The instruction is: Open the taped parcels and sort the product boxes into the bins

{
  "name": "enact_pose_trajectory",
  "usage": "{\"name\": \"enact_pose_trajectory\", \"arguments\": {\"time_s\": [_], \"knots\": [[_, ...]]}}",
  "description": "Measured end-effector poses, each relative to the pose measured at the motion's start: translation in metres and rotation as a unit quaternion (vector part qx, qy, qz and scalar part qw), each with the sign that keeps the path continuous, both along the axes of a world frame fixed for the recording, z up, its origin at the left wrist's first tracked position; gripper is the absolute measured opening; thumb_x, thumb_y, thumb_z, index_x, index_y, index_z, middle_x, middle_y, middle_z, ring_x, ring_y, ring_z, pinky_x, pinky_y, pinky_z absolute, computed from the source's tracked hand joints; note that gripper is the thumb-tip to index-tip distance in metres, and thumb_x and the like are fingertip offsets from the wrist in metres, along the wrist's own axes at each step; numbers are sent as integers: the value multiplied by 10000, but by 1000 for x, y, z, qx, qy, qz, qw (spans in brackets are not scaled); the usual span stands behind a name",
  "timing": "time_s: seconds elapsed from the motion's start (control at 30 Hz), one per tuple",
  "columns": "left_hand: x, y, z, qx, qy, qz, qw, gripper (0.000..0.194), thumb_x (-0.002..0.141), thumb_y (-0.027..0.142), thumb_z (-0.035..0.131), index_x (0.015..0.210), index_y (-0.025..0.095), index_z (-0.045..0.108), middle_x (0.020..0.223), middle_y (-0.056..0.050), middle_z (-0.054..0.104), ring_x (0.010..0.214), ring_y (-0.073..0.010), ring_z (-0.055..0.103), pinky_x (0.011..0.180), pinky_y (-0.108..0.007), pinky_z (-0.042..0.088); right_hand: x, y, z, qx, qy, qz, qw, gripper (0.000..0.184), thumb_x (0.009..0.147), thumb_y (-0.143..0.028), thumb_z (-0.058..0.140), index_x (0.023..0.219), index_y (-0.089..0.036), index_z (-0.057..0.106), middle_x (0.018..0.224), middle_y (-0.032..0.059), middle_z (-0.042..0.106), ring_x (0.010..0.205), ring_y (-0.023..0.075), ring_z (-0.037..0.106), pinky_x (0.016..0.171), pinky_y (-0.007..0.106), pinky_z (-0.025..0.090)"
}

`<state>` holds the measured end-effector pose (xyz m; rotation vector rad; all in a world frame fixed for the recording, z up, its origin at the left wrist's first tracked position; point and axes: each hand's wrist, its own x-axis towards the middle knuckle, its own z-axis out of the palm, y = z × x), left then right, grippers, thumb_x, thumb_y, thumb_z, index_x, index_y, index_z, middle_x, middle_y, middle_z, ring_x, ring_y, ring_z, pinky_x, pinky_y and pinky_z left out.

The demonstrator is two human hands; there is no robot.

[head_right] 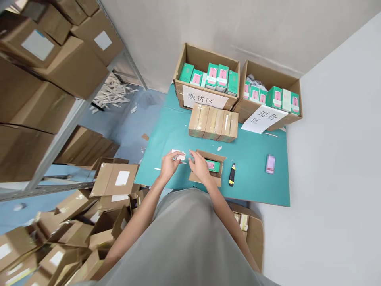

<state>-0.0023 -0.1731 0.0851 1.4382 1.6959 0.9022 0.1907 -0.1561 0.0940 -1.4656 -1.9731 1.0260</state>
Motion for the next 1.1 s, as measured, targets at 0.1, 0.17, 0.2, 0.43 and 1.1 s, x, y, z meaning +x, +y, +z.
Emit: {"name": "enact_pose_trajectory", "arguments": {"time_s": [0.1,0.17,0.2,0.43,1.1], "knots": [[-19,-1,-19,-71,49,4,996,338,921,104,606,1128,199,856,1174,-67,802,965,-209,747,949,-316,616,3,-2,7,-20,-74,-28,997,356,1096,-249,526,1358,-211,763,1272,111,817,1144,252,771,1029,355,597],[-23,-2,-33,-120,95,-11,988,307,958,139,613,1148,186,849,1178,-85,790,979,-216,743,986,-328,603,16,-5,11,-47,-168,-48,984,337,1102,-222,508,1289,-215,787,1246,106,830,1145,262,769,1009,346,578],[-24,-2,-39,-141,117,-21,983,298,967,153,621,1162,177,845,1185,-99,782,1004,-225,739,1008,-336,593,24,-7,12,-63,-217,-56,973,336,1103,-206,504,1278,-211,791,1247,110,831,1155,266,767,992,337,567],[-6,3,-62,-198,159,-85,963,360,973,201,678,1308,169,806,1306,-134,745,1179,-257,717,1079,-337,545,60,-17,-2,-155,-390,-55,906,320,1103,-195,602,1388,-152,742,1357,172,775,1205,270,757,956,292,508],[97,-14,11,-21,136,-199,970,465,1038,105,538,1462,206,697,1490,-127,688,1368,-275,672,1222,-421,538,74,-12,-24,-155,-359,22,920,317,1138,-249,582,1397,-235,765,1382,131,761,1190,259,775,938,300,556]]}}
